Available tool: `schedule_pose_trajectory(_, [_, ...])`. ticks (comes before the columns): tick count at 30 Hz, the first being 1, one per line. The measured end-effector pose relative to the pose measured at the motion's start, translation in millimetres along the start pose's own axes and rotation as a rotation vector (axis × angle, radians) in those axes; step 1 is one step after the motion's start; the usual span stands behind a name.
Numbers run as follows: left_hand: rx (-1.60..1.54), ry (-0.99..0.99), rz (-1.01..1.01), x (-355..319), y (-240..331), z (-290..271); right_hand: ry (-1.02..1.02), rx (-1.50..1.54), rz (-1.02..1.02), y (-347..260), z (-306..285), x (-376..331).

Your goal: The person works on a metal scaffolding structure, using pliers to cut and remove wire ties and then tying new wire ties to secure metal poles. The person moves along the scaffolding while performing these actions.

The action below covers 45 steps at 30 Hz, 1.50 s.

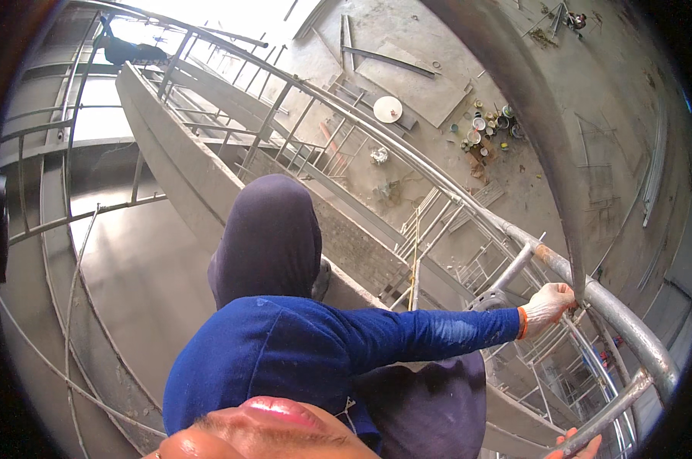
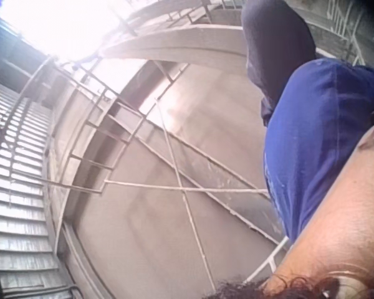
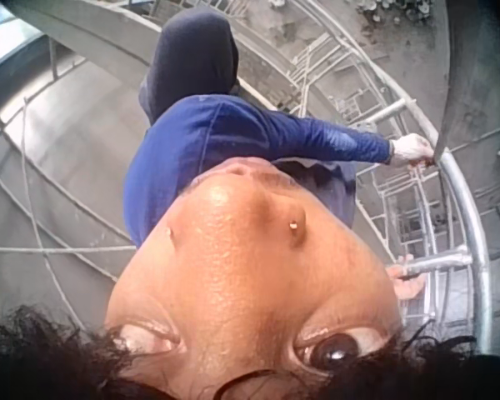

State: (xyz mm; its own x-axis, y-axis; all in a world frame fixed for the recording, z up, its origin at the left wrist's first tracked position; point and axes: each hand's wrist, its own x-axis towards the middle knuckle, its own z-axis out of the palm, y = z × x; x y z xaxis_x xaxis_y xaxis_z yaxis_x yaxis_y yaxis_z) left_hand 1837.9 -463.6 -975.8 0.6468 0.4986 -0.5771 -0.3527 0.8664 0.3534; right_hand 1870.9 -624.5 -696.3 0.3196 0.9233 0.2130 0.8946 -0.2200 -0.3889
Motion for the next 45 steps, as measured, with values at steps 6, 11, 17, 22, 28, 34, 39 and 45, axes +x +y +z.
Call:
schedule_pose_trajectory(6, [0.54,-0.052,0.132,-18.6,31.0,5.0,0.038,-0.207,0.001,-7.1,-5.6,-12.4])
schedule_pose_trajectory(11, [1.338,0.025,0.679,21.1,39.7,-28.4,-0.027,-0.316,0.372,-62.0,23.2,20.8])
schedule_pose_trajectory(17, [1.283,0.036,0.786,25.0,35.6,-8.9,0.258,-0.379,-0.044,-99.3,69.3,-4.3])
schedule_pose_trajectory(22, [1.363,-0.002,0.716,15.4,33.3,-18.8,0.308,0.63,0.632,-16.6,185.8,-50.6])
schedule_pose_trajectory(28, [1.379,-0.016,0.492,-4.7,55.0,-6.3,0.18,0.784,0.808,82.2,288.0,-52.9])
schedule_pose_trajectory(34, [0.977,-0.133,0.259,24.6,52.6,-21.0,0.259,0.933,0.722,112.9,306.4,-40.8])
schedule_pose_trajectory(39, [1.619,0.006,0.584,23.4,53.3,-8.4,0.121,0.738,0.658,116.7,305.2,-8.8])
schedule_pose_trajectory(45, [1.772,-0.009,1.092,6.3,46.0,-25.3,0.124,1.084,0.579,104.8,298.0,21.8])
